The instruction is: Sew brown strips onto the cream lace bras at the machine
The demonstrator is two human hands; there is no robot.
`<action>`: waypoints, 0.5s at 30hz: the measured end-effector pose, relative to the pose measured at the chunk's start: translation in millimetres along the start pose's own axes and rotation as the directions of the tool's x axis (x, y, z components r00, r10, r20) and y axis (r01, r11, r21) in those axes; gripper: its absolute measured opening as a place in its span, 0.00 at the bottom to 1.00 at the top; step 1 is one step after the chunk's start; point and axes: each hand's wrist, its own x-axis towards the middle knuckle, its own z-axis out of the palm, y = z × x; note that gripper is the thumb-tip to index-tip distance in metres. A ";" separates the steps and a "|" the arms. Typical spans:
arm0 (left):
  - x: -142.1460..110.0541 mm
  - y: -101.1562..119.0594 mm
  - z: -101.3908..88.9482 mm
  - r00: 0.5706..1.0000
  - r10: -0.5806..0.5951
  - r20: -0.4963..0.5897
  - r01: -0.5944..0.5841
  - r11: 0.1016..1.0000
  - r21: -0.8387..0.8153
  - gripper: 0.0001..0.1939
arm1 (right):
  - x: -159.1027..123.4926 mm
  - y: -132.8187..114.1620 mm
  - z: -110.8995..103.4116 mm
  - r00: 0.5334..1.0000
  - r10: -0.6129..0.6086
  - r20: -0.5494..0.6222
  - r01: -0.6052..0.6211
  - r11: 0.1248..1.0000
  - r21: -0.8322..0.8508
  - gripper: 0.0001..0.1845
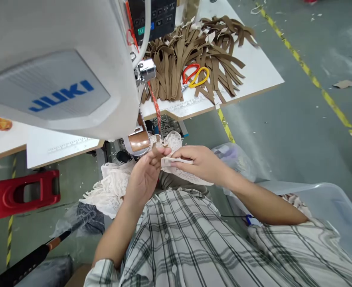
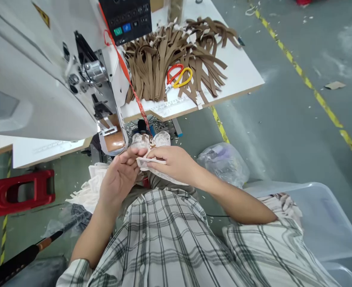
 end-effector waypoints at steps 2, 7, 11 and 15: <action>-7.8 0.2 4.6 0.990 0.120 -0.070 -0.124 0.991 -0.058 0.12 | -3.9 5.7 4.1 0.984 -0.112 -0.142 0.071 0.960 -0.272 0.08; -31.0 -10.7 -0.3 0.914 0.392 -0.102 -0.385 0.919 0.081 0.26 | -9.7 17.1 14.3 0.789 -0.480 -0.384 0.217 0.801 -0.557 0.12; -41.7 -21.8 -8.6 0.878 0.478 -0.039 -0.461 0.864 0.204 0.27 | -11.9 19.1 22.3 0.703 -0.566 -0.430 0.302 0.785 -0.540 0.12; -49.8 -26.1 -12.1 0.869 0.490 -0.071 -0.451 0.843 0.291 0.28 | -14.7 19.6 27.4 0.837 -0.394 -0.380 0.213 0.874 -0.436 0.17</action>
